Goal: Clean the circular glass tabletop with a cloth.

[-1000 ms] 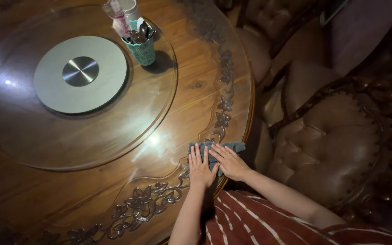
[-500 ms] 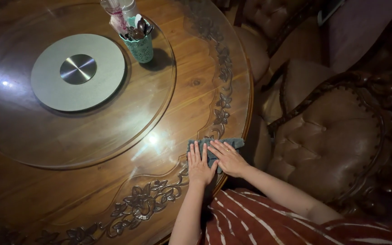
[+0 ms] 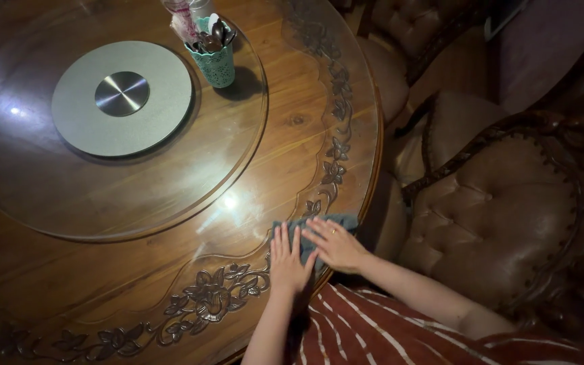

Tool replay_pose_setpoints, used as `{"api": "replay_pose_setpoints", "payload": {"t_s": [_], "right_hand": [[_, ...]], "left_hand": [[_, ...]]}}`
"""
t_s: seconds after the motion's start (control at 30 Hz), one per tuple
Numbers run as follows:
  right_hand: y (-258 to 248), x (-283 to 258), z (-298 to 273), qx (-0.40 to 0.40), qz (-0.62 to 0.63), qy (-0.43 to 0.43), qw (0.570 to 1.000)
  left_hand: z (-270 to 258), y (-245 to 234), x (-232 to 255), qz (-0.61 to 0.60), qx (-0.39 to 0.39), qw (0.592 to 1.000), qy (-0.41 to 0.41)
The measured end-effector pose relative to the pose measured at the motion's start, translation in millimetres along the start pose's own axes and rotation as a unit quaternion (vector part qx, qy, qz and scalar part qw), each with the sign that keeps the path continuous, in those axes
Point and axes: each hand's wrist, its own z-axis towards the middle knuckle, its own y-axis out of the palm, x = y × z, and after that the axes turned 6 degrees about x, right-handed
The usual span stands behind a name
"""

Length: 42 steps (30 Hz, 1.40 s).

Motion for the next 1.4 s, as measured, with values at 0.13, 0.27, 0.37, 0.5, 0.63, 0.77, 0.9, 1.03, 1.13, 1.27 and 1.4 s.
{"api": "replay_pose_setpoints", "payload": {"t_s": [0.13, 0.27, 0.37, 0.5, 0.63, 0.77, 0.9, 1.03, 1.13, 1.27, 1.4], "right_hand": [[-1.3, 1.5, 6.2, -0.02, 0.025, -0.112, 0.993], [-14.4, 20.4, 38.4, -0.042, 0.015, -0.111, 0.993], [-9.9, 31.5, 53.6, 0.018, -0.019, -0.061, 0.998], [-8.0, 19.7, 59.8, 0.04, -0.029, -0.012, 0.999], [11.5, -20.8, 20.5, 0.007, -0.026, -0.105, 0.994], [23.7, -40.3, 5.1, -0.055, 0.029, -0.152, 0.986], [10.8, -1.4, 30.4, 0.004, 0.002, -0.152, 0.988], [3.6, 34.4, 61.2, 0.01, -0.064, -0.07, 0.995], [6.5, 26.4, 55.0, 0.022, -0.037, -0.057, 0.997], [22.8, -34.4, 30.4, 0.012, -0.023, -0.15, 0.988], [44.7, -48.6, 41.0, -0.055, 0.046, -0.264, 0.962]], "left_hand": [[-31.1, -13.9, -9.8, -0.003, -0.001, 1.0, -0.006], [31.7, -18.0, -7.4, -0.012, 0.003, 1.0, -0.012], [70.2, -10.8, -3.9, -0.016, -0.007, 1.0, -0.021], [49.1, -1.8, -13.1, -0.018, 0.011, 0.999, -0.024], [-36.5, -18.4, -20.1, -0.071, 0.008, 0.997, -0.032], [-73.9, -35.8, -25.3, -0.053, -0.053, 0.996, -0.04], [-16.6, -21.9, -17.8, -0.05, 0.034, 0.998, -0.035], [57.8, 10.1, -2.7, -0.052, 0.049, 0.994, -0.082], [29.0, 13.3, -4.9, 0.006, 0.08, 0.996, -0.048], [-55.9, -44.2, -29.7, -0.036, -0.012, 0.997, -0.069], [-90.9, -48.3, -60.2, -0.022, -0.046, 0.995, -0.09]]}}
